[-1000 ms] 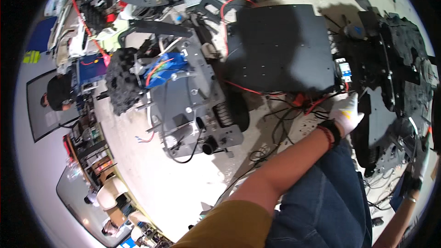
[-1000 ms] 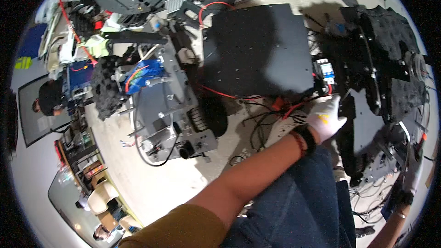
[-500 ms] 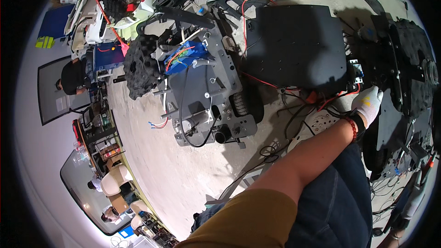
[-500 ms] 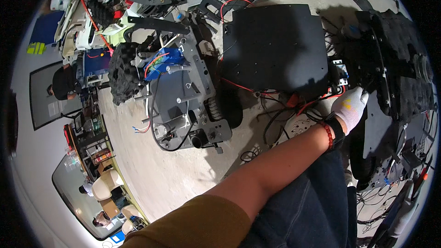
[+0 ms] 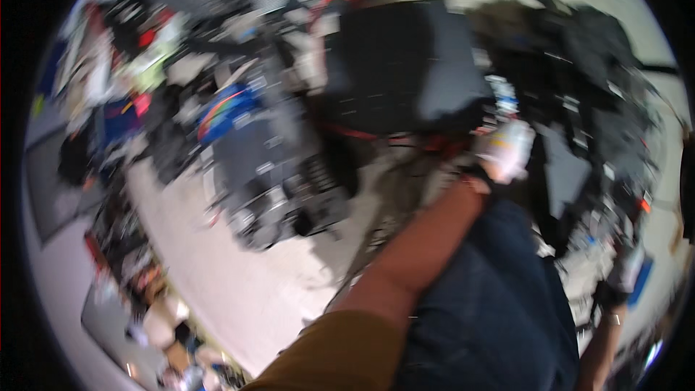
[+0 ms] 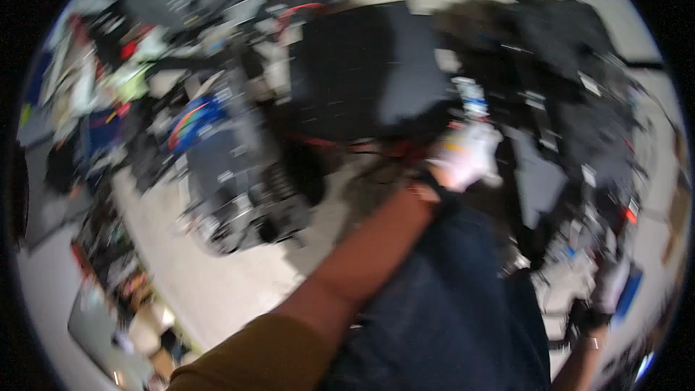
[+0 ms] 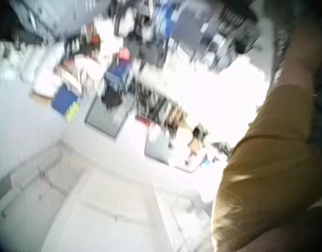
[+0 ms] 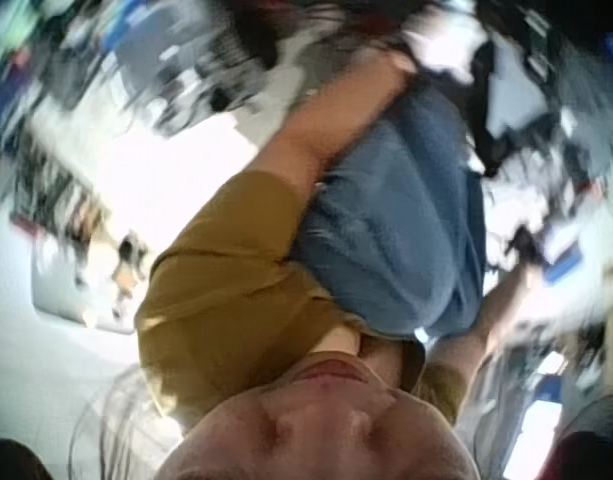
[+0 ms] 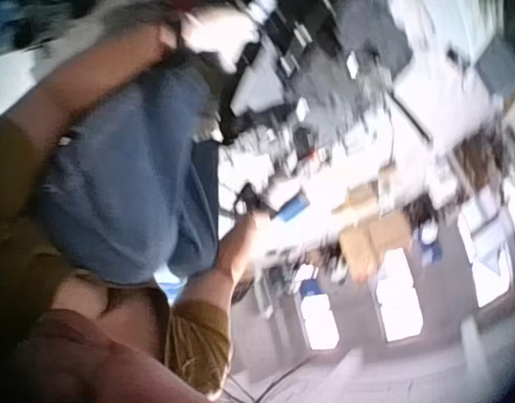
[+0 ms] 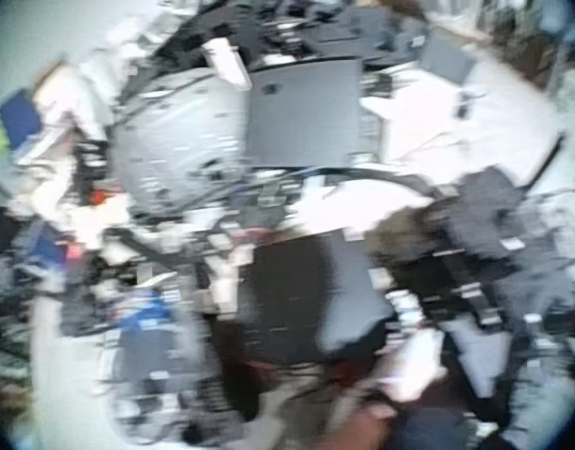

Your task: Wiring and securing electronic components on a robotic chassis using tools and zip ties.

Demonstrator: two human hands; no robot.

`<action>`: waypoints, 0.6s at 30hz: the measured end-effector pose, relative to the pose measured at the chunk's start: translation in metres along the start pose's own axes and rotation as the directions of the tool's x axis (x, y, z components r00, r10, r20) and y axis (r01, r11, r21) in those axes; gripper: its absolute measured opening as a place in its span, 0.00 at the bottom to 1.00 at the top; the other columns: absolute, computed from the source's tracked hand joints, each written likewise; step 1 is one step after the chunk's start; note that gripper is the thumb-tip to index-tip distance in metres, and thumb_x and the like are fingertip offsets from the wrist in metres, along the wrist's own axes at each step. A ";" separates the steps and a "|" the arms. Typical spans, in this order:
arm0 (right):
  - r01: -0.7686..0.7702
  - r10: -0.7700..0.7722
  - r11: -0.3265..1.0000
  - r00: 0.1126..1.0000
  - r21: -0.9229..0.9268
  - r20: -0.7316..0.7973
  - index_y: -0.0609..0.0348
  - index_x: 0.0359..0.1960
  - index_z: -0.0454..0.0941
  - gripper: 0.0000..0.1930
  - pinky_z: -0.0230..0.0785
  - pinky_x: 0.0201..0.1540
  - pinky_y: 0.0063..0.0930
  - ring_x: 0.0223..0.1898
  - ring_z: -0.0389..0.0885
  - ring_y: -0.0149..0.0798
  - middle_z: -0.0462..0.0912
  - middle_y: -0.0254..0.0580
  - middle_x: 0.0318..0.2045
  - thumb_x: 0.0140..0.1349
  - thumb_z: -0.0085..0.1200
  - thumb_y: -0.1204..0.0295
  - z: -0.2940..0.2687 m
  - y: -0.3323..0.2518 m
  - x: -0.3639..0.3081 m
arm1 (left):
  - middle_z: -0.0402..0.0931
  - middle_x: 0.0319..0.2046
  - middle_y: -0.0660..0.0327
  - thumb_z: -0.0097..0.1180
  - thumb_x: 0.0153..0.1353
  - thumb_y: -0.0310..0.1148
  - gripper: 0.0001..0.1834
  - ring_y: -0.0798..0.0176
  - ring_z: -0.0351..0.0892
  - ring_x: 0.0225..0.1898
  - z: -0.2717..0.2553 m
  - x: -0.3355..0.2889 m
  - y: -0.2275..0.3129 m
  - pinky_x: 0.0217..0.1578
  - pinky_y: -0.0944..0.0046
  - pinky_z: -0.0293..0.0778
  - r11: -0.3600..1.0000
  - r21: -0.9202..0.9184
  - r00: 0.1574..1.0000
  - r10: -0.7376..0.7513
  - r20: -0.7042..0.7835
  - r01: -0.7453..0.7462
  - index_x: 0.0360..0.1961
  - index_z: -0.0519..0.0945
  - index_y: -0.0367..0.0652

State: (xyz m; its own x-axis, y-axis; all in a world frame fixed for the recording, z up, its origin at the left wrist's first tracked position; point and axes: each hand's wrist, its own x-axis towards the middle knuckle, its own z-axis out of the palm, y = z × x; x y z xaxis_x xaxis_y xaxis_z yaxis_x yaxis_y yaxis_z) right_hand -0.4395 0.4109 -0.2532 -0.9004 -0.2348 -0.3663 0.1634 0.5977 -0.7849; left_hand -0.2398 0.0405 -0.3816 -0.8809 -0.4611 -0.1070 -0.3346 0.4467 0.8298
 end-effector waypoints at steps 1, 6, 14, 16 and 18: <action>0.040 -0.041 0.999 0.998 -0.026 -0.057 0.60 0.63 0.68 0.23 0.66 0.32 0.18 0.31 0.71 0.21 0.78 0.31 0.38 0.66 0.55 0.74 0.005 0.009 -0.001 | 0.76 0.29 0.61 0.46 0.67 0.31 0.12 0.64 0.73 0.27 -0.001 -0.004 -0.005 0.29 0.65 0.72 0.995 -0.006 0.995 0.098 0.001 -0.098 0.47 0.77 0.40; 0.069 -0.153 0.952 0.952 -0.299 -0.266 0.62 0.61 0.69 0.24 0.69 0.31 0.19 0.27 0.72 0.22 0.79 0.31 0.32 0.64 0.59 0.75 0.017 0.031 -0.006 | 0.76 0.27 0.65 0.44 0.71 0.33 0.13 0.75 0.69 0.19 -0.004 -0.009 -0.011 0.19 0.72 0.65 0.807 -0.526 0.960 -0.173 0.221 0.267 0.52 0.76 0.45; 0.034 -0.372 0.688 0.875 -0.725 -0.311 0.57 0.51 0.76 0.22 0.74 0.34 0.32 0.32 0.85 0.47 0.84 0.52 0.32 0.57 0.66 0.64 0.036 -0.023 -0.008 | 0.74 0.22 0.69 0.43 0.72 0.49 0.15 0.76 0.65 0.13 0.004 0.002 0.005 0.11 0.76 0.57 0.182 -0.752 0.774 -0.158 0.613 0.633 0.36 0.77 0.53; 0.151 -0.444 0.709 0.854 -0.689 -0.271 0.57 0.48 0.77 0.18 0.74 0.37 0.32 0.34 0.84 0.48 0.84 0.51 0.34 0.58 0.65 0.65 0.033 -0.036 -0.005 | 0.74 0.22 0.67 0.42 0.72 0.46 0.16 0.76 0.65 0.13 0.005 0.004 0.014 0.12 0.76 0.58 0.207 -0.728 0.757 -0.206 0.621 0.654 0.40 0.77 0.48; 0.196 -0.520 0.665 0.814 -0.721 -0.258 0.59 0.47 0.77 0.17 0.74 0.40 0.32 0.36 0.83 0.51 0.83 0.51 0.34 0.59 0.64 0.67 0.031 -0.044 0.002 | 0.74 0.23 0.65 0.41 0.73 0.44 0.17 0.76 0.65 0.14 -0.002 0.004 0.025 0.13 0.77 0.59 0.264 -0.687 0.735 -0.289 0.613 0.677 0.43 0.77 0.44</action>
State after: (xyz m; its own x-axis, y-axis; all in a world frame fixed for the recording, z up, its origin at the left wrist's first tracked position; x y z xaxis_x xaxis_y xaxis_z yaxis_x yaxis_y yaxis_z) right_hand -0.4359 0.3607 -0.2351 -0.9222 -0.3039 0.2391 -0.3585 0.9038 -0.2338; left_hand -0.2512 0.0487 -0.3601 -0.7562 0.0021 -0.6543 -0.4545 -0.7210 0.5230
